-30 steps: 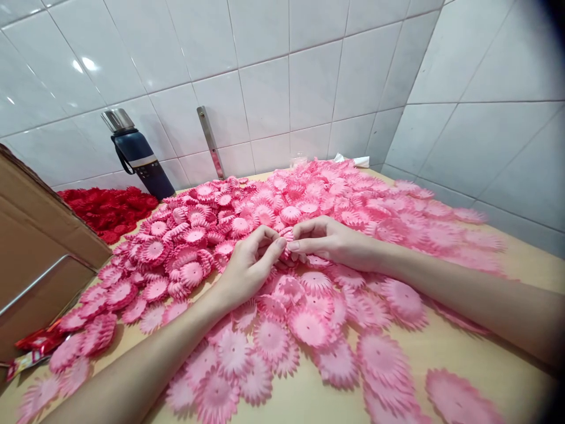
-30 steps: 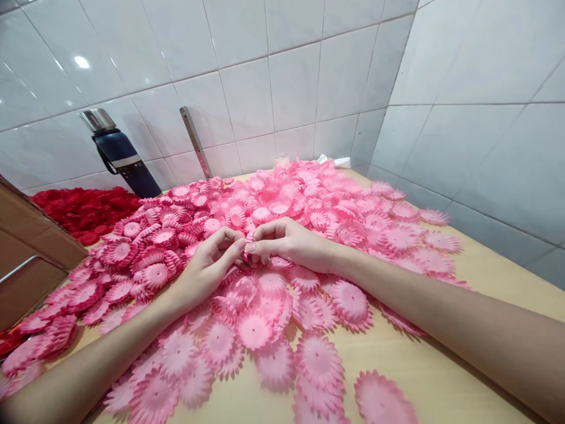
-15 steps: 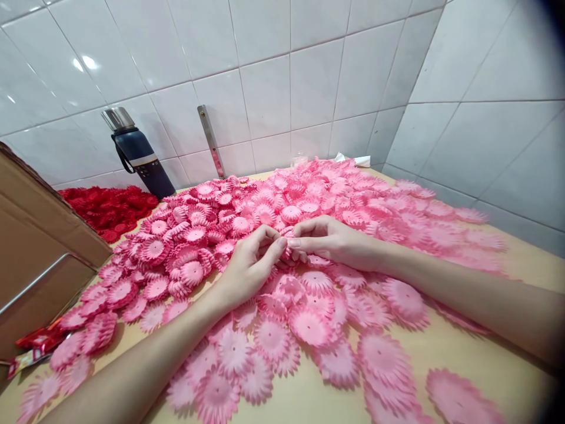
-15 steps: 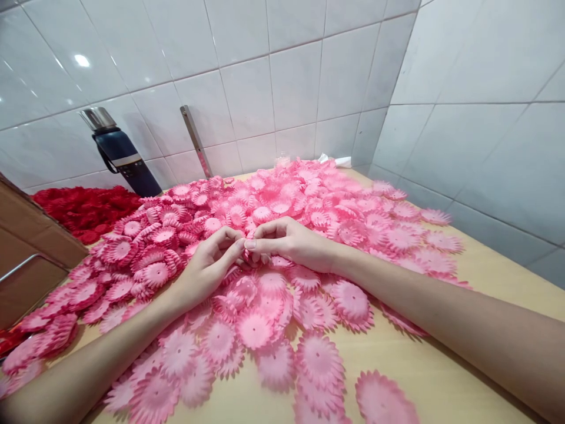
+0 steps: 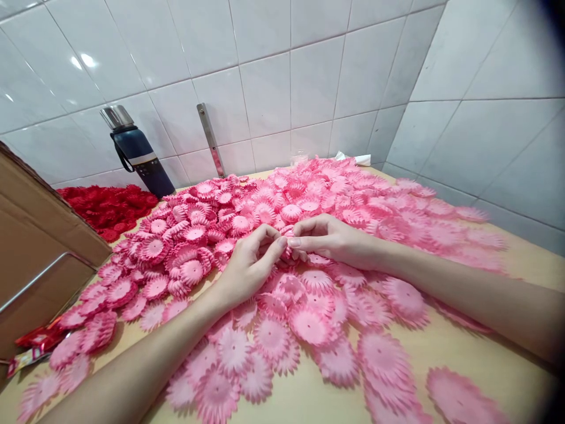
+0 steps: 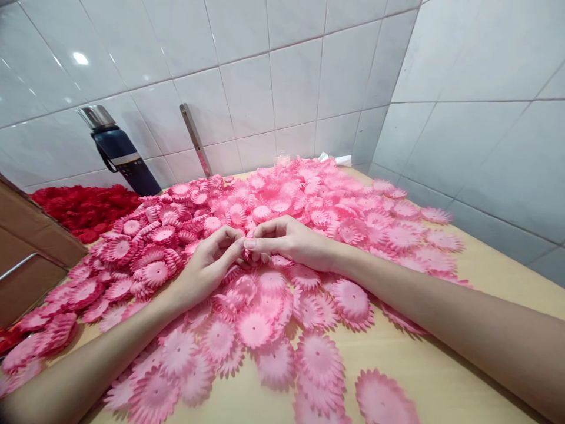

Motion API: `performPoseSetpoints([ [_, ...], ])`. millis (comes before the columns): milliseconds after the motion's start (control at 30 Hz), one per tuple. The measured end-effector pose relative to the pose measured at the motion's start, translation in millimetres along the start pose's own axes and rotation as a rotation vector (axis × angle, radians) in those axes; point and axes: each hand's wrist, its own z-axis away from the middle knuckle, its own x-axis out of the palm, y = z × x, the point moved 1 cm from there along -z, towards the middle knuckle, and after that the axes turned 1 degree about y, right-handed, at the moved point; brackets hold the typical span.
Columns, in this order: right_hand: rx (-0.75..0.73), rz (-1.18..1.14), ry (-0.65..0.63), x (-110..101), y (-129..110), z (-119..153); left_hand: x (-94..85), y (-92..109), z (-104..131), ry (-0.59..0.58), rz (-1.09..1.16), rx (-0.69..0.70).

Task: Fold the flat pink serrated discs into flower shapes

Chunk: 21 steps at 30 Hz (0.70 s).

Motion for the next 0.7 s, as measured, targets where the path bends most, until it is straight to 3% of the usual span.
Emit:
performPoseSetpoints([
  [700,0.002,0.023,0.006,1.0,-2.1,0.4,-0.4,-1.9,-0.2,0.005,-0.032,0.005],
])
